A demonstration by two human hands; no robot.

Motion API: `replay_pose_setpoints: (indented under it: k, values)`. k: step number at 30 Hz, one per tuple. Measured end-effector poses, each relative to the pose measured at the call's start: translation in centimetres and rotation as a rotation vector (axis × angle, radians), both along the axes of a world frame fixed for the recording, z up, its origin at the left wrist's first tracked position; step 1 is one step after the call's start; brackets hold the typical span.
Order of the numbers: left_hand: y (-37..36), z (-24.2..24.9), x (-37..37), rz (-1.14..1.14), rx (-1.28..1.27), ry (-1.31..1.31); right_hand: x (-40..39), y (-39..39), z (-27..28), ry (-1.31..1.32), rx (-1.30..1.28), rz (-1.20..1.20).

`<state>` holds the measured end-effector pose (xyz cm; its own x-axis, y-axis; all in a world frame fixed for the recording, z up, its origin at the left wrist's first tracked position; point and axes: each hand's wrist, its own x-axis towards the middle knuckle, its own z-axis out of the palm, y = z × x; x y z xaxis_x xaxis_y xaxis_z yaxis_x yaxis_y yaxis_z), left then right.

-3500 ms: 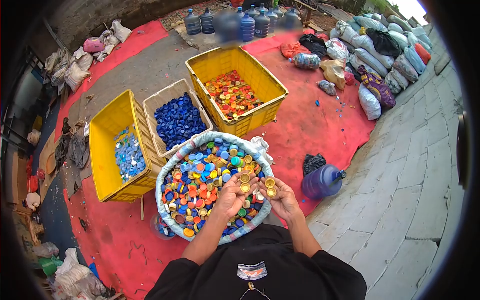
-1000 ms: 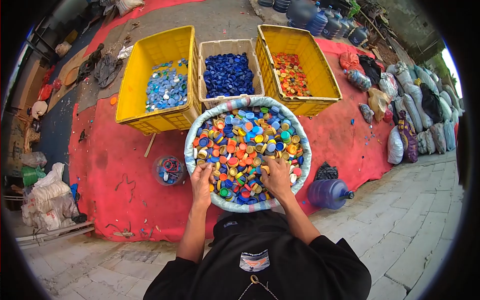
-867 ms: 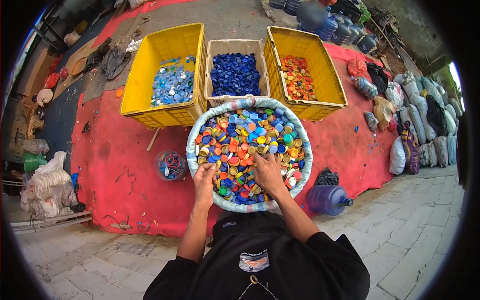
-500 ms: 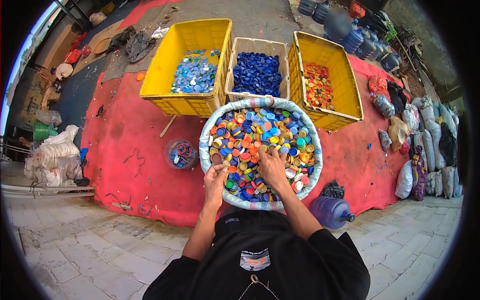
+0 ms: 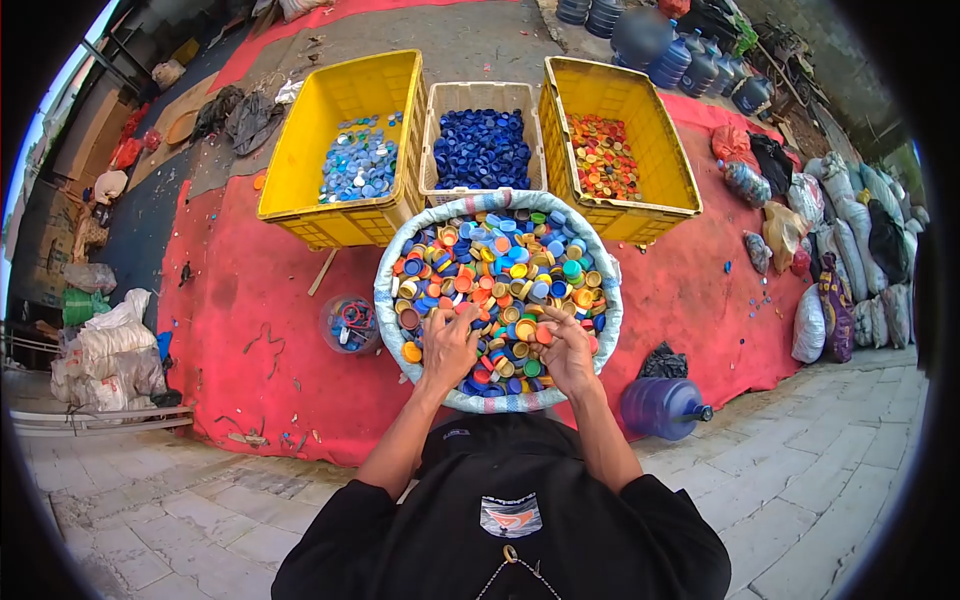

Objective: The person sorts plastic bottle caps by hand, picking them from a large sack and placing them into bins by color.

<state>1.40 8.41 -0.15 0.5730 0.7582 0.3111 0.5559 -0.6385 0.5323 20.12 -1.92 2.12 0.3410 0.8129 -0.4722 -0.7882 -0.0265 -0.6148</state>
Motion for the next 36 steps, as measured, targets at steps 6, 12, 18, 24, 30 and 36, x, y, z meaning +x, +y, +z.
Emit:
replay_pose_setpoints:
  k: [6,12,18,24,30,36]
  values:
    - [2.2,-1.2,1.1,-0.118,0.071,0.105,-0.2,-4.2,-0.5,0.184,0.055,-0.052]
    - [3.0,-0.9,2.0,-0.167,0.097,0.139,-0.8,-4.7,-0.8,0.166,0.021,-0.050]
    - [2.9,-0.5,1.6,-0.019,-0.249,-0.207,-1.4,-4.4,-1.1,-0.098,-0.086,0.092]
    - [1.9,2.8,-2.5,0.125,-1.316,-1.312,-3.7,-2.4,-1.8,-1.143,-0.213,0.376]
    - [-1.1,2.4,-7.6,0.224,-1.536,-1.691,-6.0,-0.7,-0.7,-1.557,-0.047,0.562]
    - [-3.3,1.6,-9.6,0.485,-1.344,-1.343,-7.1,0.7,-1.3,-1.713,-0.071,0.712]
